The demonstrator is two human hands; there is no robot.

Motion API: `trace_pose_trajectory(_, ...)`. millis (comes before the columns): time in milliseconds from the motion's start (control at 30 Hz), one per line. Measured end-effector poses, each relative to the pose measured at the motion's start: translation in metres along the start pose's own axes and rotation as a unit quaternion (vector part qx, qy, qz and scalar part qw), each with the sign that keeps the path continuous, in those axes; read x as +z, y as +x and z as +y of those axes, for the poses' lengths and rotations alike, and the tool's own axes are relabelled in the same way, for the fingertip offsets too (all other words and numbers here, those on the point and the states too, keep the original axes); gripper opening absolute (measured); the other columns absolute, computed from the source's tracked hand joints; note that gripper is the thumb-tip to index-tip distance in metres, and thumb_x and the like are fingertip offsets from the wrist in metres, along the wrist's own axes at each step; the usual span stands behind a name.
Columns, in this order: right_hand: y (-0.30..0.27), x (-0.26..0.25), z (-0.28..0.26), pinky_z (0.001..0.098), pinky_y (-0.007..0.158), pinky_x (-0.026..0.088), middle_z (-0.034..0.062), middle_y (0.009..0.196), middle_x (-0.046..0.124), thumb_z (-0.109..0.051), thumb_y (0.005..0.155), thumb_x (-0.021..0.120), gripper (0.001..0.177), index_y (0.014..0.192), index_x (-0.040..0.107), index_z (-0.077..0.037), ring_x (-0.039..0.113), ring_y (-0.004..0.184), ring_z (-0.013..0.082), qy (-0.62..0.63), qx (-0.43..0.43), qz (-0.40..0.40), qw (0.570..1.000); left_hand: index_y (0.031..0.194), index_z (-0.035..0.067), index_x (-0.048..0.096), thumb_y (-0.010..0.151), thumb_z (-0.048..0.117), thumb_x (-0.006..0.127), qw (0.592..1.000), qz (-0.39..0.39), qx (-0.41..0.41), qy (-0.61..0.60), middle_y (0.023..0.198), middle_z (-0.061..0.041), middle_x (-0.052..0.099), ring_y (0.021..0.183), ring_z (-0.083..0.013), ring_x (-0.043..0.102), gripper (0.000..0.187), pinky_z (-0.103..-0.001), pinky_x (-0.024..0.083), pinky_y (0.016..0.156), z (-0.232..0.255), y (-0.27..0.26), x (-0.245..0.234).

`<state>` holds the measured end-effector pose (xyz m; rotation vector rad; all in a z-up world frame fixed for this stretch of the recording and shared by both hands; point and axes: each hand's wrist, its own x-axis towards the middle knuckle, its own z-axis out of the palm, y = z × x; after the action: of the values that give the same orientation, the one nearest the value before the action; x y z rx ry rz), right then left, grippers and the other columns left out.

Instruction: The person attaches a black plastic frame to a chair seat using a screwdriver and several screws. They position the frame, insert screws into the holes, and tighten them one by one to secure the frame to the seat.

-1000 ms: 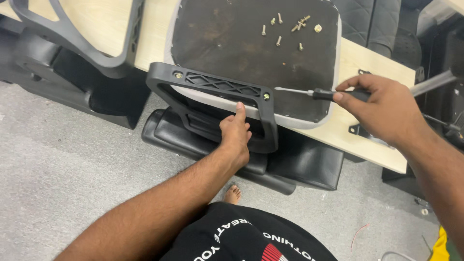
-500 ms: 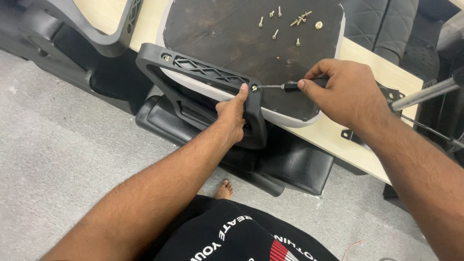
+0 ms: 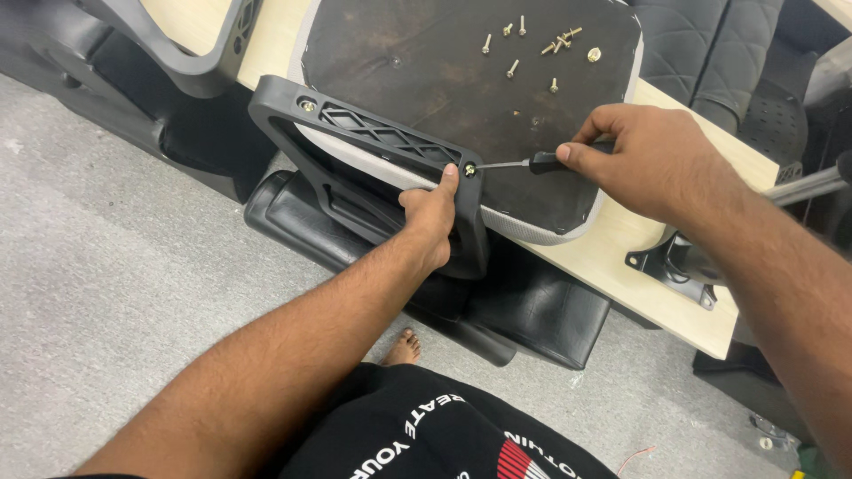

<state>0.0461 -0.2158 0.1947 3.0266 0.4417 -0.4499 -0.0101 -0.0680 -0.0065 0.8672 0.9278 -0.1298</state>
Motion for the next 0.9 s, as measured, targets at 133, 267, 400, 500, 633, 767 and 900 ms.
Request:
trace_pose_trajectory(133,0.008,-0.016,-0.004,0.0434,0.087,0.058,0.013,0.103,0.073,-0.042,0.084,0.08,0.048,0.124,0.07,-0.017,0.073,0.095,0.0253,-0.122,-0.11,0.007,0.986,0.151,-0.007,0.008,0.096,0.045,0.064,1.0,0.005,0.007,-0.01,0.158,-0.027,0.031,0.15,-0.0355,0.032,0.094,-0.05,0.028,0.123,-0.003,0.006,0.002)
trace_pose_trajectory(267,0.005,-0.03,-0.015,0.0423,0.09,0.061,0.0034,0.115,0.068,-0.034,0.088,0.072,0.04,0.126,0.068,-0.023,0.071,0.103,0.024,-0.265,-0.196,0.026,0.944,0.15,-0.005,0.01,0.095,0.044,0.066,1.0,0.004,-0.008,-0.012,0.156,-0.024,0.035,0.148,-0.0338,0.037,0.093,-0.049,0.031,0.122,0.0,0.003,0.001)
trace_pose_trajectory(400,0.004,-0.04,-0.02,0.0346,0.078,0.063,0.0011,0.108,0.068,-0.04,0.093,0.063,0.041,0.131,0.062,-0.024,0.07,0.103,0.0191,-0.388,-0.316,0.056,0.864,0.149,0.0,0.011,0.087,0.039,0.069,0.996,-0.025,-0.023,-0.077,0.149,-0.022,0.044,0.14,-0.034,0.051,0.093,-0.047,0.044,0.117,0.006,0.0,-0.003)
trace_pose_trajectory(500,0.012,-0.039,-0.019,0.03,0.071,0.064,0.0025,0.11,0.067,-0.047,0.094,0.062,0.055,0.143,0.056,-0.024,0.071,0.099,0.016,-0.47,-0.36,0.018,0.806,0.15,-0.002,0.008,0.09,0.04,0.07,0.998,-0.041,-0.03,-0.049,0.15,-0.023,0.041,0.142,-0.0351,0.047,0.096,-0.048,0.039,0.118,0.009,-0.001,-0.007)
trace_pose_trajectory(633,0.023,-0.036,-0.013,0.0279,0.067,0.065,0.0062,0.111,0.067,-0.03,0.09,0.064,0.059,0.145,0.052,-0.015,0.072,0.095,0.0169,-0.511,-0.438,0.017,0.74,0.15,-0.006,0.011,0.092,0.044,0.071,0.999,-0.017,-0.029,0.006,0.151,-0.028,0.037,0.144,-0.0386,0.042,0.098,-0.048,0.037,0.12,0.012,-0.002,-0.003)
trace_pose_trajectory(767,0.031,-0.038,-0.02,0.0291,0.065,0.065,0.0072,0.105,0.069,-0.021,0.087,0.064,0.053,0.137,0.057,-0.007,0.073,0.091,0.0193,-0.499,-0.511,0.034,0.7,0.15,-0.008,0.009,0.091,0.046,0.071,0.999,-0.011,-0.022,0.037,0.152,-0.03,0.037,0.145,-0.0384,0.04,0.101,-0.048,0.035,0.12,0.011,0.0,-0.003)
trace_pose_trajectory(900,0.033,-0.049,-0.042,0.0329,0.071,0.065,0.0061,0.103,0.067,-0.037,0.098,0.054,0.042,0.133,0.059,-0.013,0.073,0.088,0.0201,-0.491,-0.411,-0.065,0.766,0.147,-0.007,0.014,0.09,0.044,0.072,1.0,0.004,-0.012,0.023,0.152,-0.028,0.039,0.144,-0.0368,0.042,0.097,-0.048,0.035,0.119,0.008,0.001,0.001)
